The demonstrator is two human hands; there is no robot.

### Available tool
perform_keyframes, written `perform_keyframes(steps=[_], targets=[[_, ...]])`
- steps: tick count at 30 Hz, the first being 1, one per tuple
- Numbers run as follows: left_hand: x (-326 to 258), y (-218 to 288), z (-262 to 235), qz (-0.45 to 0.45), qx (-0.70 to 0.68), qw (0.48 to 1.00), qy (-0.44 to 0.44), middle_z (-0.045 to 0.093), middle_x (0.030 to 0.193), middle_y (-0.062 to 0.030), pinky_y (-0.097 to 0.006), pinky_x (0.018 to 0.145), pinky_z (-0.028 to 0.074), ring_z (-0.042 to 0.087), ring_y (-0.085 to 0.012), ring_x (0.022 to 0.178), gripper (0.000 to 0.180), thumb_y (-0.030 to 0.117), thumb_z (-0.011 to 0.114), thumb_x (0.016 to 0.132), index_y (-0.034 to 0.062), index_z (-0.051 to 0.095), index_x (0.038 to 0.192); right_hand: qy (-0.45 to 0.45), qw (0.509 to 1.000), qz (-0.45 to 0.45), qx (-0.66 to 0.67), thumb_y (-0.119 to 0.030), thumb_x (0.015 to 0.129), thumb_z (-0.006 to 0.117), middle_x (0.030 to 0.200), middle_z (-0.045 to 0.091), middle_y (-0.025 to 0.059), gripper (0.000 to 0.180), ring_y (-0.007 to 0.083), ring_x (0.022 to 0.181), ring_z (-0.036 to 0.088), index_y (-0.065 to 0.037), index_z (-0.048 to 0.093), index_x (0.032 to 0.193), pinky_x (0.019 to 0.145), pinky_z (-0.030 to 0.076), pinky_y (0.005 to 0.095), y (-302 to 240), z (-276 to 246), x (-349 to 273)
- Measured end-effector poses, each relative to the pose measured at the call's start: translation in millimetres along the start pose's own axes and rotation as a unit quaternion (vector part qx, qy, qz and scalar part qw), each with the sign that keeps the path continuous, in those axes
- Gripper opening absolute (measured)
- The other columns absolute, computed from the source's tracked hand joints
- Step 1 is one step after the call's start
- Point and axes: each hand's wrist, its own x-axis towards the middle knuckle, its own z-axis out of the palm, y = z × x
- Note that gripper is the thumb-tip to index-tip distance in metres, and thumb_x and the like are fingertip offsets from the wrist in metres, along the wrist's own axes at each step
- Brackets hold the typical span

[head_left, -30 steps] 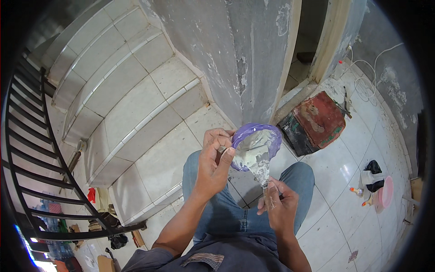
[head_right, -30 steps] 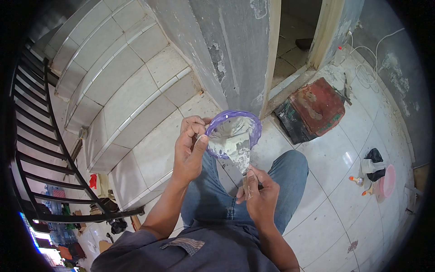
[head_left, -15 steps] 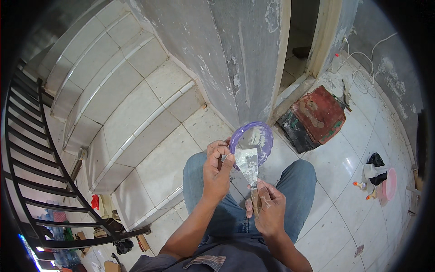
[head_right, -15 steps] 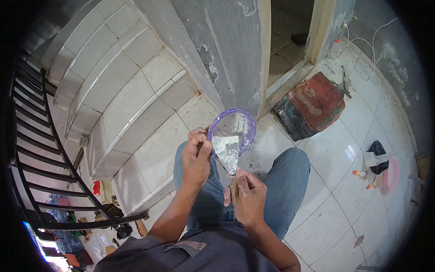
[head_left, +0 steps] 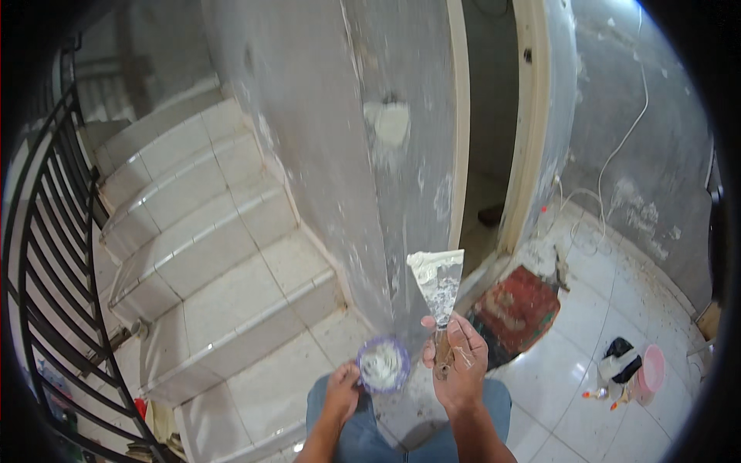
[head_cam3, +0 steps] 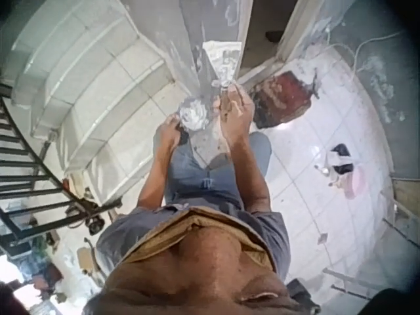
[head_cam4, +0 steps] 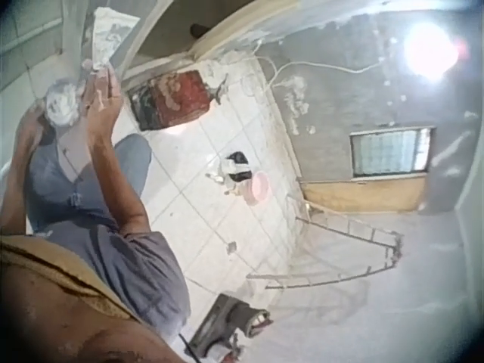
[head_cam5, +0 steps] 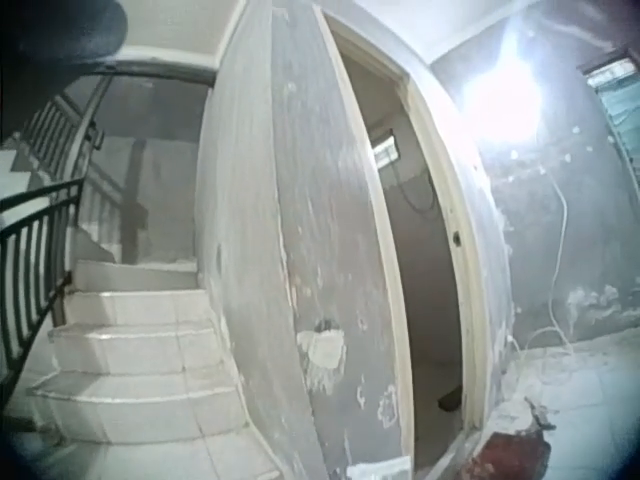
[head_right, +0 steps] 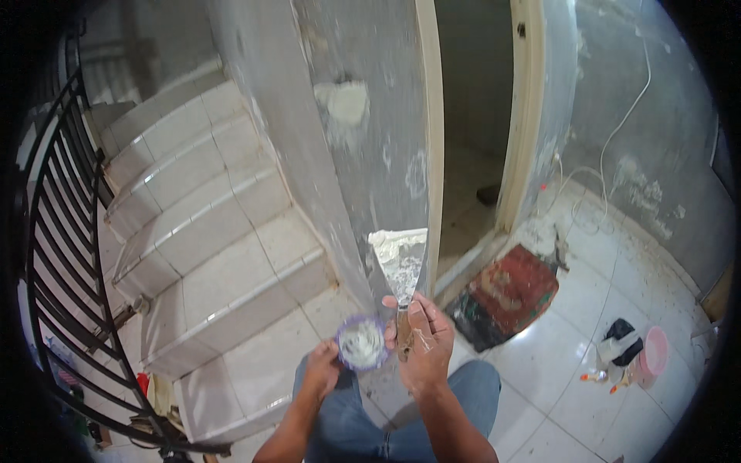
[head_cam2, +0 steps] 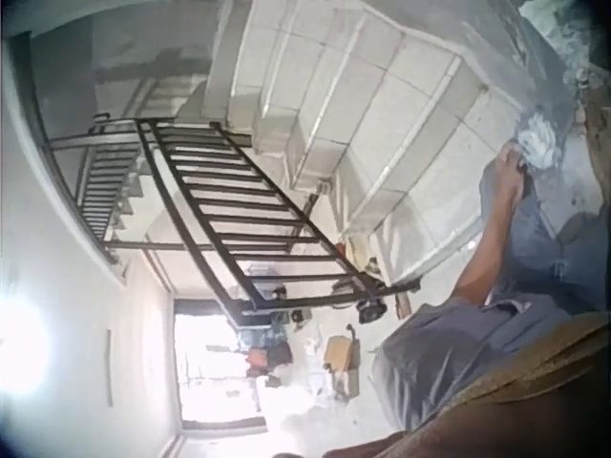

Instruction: Applying and smoothing wall putty over holes and imperfections on a concrete wall using a putty knife.

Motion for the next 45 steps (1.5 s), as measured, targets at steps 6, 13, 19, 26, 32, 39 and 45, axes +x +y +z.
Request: perform_keyframes(steps=[6, 13, 19, 26, 32, 39, 45], targets=[[10.4, -32.0, -29.1, -0.013, 0.008, 0.999, -0.036, 0.06, 0.092, 0.0006, -0.031, 0.078, 0.047, 0.056, -0.011, 0.086, 0.017, 0.015, 0.06, 0.091, 0.0055, 0.058, 0.105, -0.028, 0.936, -0.313, -0.158, -0.012, 0.096, 0.05, 0.098, 0.062, 0.0092, 0.032, 0.0106, 0.059, 0.05, 0.004, 0.053, 0.123, 0.05, 0.041, 0.0241, -17.1, 61.6, 66.4], [16.1, -48.8, -49.7, 0.0, -0.007, 0.999, -0.04, 0.06, 0.091, -0.0013, -0.029, 0.08, 0.047, 0.057, -0.0116, 0.083, 0.016, 0.011, 0.056, 0.093, 0.0024, 0.058, 0.106, 0.041, 0.745, -0.546, -0.381, 0.004, 0.085, 0.058, 0.087, 0.055, 0.0104, 0.036, 0.0193, 0.07, 0.053, 0.003, 0.058, 0.121, 0.059, 0.044, 0.0288, -23.7, 110.2, 107.1], [24.0, -51.4, -55.2, -0.015, -0.031, 0.999, -0.025, 0.06, 0.092, -0.0028, -0.031, 0.082, 0.048, 0.058, -0.0137, 0.085, 0.017, 0.008, 0.056, 0.092, 0.0002, 0.057, 0.106, 0.073, 0.669, -0.624, -0.398, 0.008, 0.082, 0.058, 0.091, 0.053, 0.0137, 0.043, 0.0254, 0.077, 0.054, 0.004, 0.055, 0.125, 0.062, 0.046, 0.0328, -15.1, 130.7, 130.4], [15.2, -43.1, -45.5, -0.035, -0.065, 0.997, -0.015, 0.06, 0.091, -0.003, -0.035, 0.083, 0.049, 0.059, -0.0158, 0.086, 0.012, 0.011, 0.057, 0.091, 0.0035, 0.057, 0.101, 0.059, 0.696, -0.589, -0.407, 0.007, 0.083, 0.058, 0.087, 0.052, 0.0139, 0.04, 0.0254, 0.075, 0.055, 0.004, 0.056, 0.123, 0.062, 0.045, 0.0338, -2.7, 138.9, 131.4], [18.6, -41.1, -49.0, -0.043, -0.075, 0.996, -0.023, 0.061, 0.091, -0.0017, -0.037, 0.083, 0.049, 0.059, -0.0162, 0.086, 0.009, 0.012, 0.058, 0.09, 0.0073, 0.057, 0.098, 0.011, 0.706, -0.557, -0.437, 0.009, 0.081, 0.056, 0.086, 0.052, 0.015, 0.044, 0.0264, 0.072, 0.056, 0.002, 0.055, 0.124, 0.059, 0.045, 0.0352, -4.2, 133.4, 105.3], [15.8, -37.9, -47.6, -0.059, -0.073, 0.996, -0.005, 0.062, 0.093, -0.0021, -0.037, 0.082, 0.049, 0.059, -0.0159, 0.087, 0.008, 0.012, 0.059, 0.09, 0.0088, 0.057, 0.097, -0.011, 0.687, -0.545, -0.481, 0.006, 0.08, 0.058, 0.082, 0.053, 0.0161, 0.037, 0.0289, 0.071, 0.057, 0.003, 0.06, 0.116, 0.062, 0.046, 0.0384, -35.1, 95.0, 83.2], [20.9, -44.7, -50.5, -0.055, -0.059, 0.996, -0.023, 0.061, 0.088, -0.0001, -0.036, 0.078, 0.048, 0.058, -0.0148, 0.083, 0.009, 0.014, 0.059, 0.09, 0.0098, 0.057, 0.097, 0.018, 0.637, -0.554, -0.535, 0.0, 0.083, 0.057, 0.081, 0.055, 0.0169, 0.031, 0.0311, 0.07, 0.058, 0.002, 0.063, 0.113, 0.065, 0.046, 0.0392, -93.7, 109.0, 117.0]])
